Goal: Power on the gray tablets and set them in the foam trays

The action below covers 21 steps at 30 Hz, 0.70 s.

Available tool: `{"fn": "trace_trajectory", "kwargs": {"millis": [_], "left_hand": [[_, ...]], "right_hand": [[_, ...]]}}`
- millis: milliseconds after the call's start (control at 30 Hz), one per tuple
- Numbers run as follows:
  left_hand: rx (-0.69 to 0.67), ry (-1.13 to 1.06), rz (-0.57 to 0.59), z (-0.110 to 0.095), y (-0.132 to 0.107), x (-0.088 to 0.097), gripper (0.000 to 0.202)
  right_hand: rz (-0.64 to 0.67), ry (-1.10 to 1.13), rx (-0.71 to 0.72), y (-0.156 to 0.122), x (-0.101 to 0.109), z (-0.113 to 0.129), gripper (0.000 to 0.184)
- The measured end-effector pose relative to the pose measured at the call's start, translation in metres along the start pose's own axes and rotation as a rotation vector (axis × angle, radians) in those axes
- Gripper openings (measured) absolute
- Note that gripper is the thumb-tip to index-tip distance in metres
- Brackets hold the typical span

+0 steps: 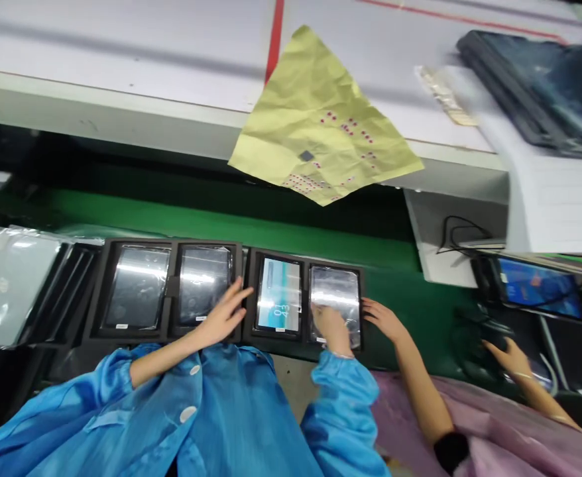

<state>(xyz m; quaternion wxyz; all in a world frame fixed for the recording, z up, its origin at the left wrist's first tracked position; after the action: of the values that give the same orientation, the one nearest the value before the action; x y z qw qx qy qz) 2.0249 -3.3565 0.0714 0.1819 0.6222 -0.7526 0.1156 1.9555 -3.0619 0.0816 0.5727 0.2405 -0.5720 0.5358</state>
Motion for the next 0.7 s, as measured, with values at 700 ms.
{"fn": "trace_trajectory", "kwargs": {"millis": [700], "left_hand": [[0.532,0.921,-0.058,0.055,-0.058,0.179,0.094]], "right_hand": [[0.34,0.021,1.448,-0.098,-0.126,0.315,0.032]]}}
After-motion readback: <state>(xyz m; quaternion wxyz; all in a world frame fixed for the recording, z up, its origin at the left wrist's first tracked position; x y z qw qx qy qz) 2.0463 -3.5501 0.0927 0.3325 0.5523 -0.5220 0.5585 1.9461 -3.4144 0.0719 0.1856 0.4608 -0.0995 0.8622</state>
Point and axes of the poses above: each hand's wrist, its own y-axis towards the middle knuckle, its own x-axis out of the back of the hand, z = x × y, the point moved 3 cm from there along y, towards the middle knuckle, and after that the axes turned 15 degrees about -x, right-handed, at the moved point
